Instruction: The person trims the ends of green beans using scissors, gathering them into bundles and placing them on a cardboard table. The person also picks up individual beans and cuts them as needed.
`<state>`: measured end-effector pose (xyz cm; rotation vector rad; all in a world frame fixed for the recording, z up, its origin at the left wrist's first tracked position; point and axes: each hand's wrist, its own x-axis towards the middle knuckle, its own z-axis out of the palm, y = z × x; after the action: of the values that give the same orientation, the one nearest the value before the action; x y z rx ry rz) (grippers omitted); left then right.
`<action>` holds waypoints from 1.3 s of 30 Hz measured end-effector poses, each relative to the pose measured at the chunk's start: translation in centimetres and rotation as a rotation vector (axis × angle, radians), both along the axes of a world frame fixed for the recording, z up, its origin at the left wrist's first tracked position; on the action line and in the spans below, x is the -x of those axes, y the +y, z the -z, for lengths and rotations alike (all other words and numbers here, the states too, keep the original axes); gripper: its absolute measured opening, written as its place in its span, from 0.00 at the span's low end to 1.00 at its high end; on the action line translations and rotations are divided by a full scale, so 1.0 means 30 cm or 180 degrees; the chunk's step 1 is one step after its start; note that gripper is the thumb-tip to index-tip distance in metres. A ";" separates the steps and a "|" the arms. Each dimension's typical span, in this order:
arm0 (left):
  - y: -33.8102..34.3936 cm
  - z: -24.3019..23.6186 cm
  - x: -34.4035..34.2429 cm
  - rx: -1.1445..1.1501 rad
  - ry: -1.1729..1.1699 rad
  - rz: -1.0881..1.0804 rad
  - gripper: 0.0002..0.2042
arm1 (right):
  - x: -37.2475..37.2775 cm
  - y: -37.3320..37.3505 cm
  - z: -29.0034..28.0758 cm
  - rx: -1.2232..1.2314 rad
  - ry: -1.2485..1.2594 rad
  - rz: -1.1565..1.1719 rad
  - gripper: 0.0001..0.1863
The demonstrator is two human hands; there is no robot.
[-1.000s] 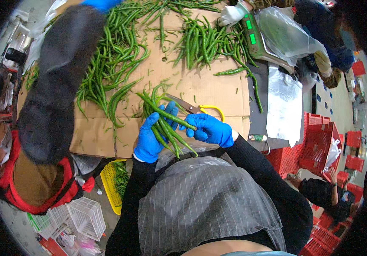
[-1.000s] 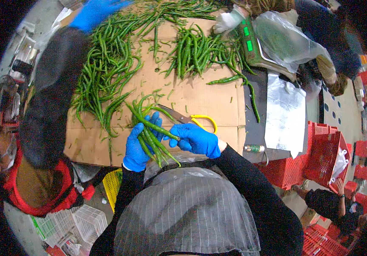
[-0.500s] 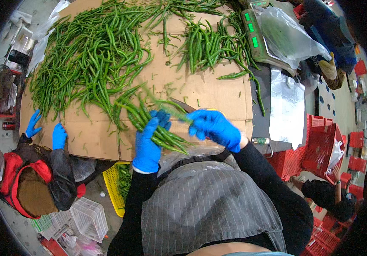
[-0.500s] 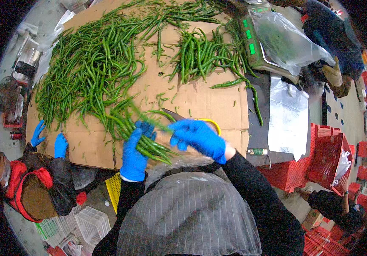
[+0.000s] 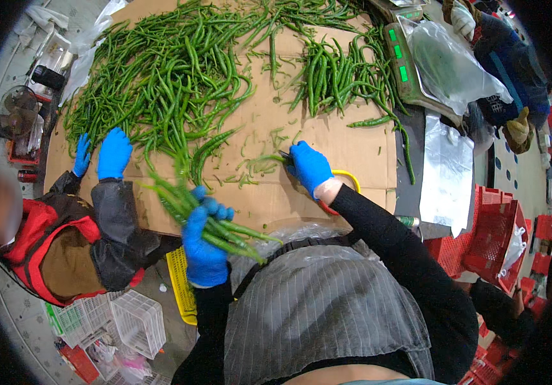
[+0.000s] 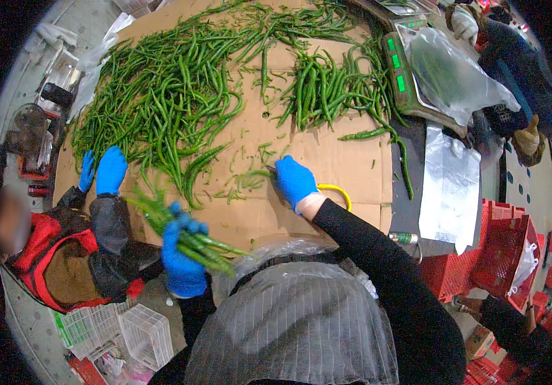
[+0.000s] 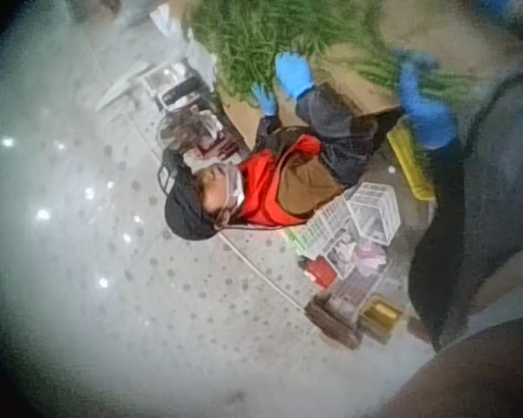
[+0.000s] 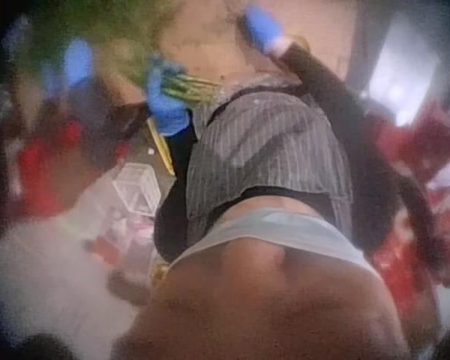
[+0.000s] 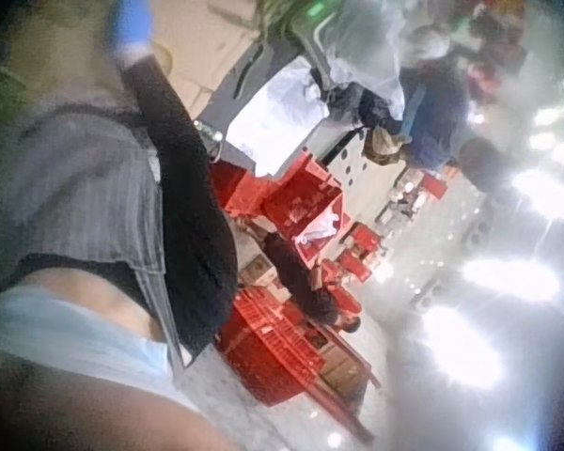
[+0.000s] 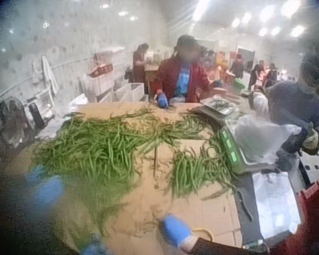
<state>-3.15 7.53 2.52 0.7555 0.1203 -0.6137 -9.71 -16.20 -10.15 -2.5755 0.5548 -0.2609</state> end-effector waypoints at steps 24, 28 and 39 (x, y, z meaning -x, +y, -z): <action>0.042 0.294 0.025 -0.0775 0.0615 -0.1023 0.16 | -0.194 -0.083 0.003 -0.0941 -0.0252 -0.0427 0.10; 0.007 0.337 0.021 -0.0567 0.0605 -0.0849 0.16 | -0.058 -0.077 -0.116 -0.1990 0.0226 0.0012 0.09; 0.069 0.282 -0.001 -0.0381 0.0243 -0.0892 0.19 | -0.255 0.082 -0.042 -0.0578 -0.0987 -0.0586 0.09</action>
<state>-3.11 9.62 -5.94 0.8138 0.3300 -0.3706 -2.06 -13.74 -8.89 -2.3301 0.2157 -0.5096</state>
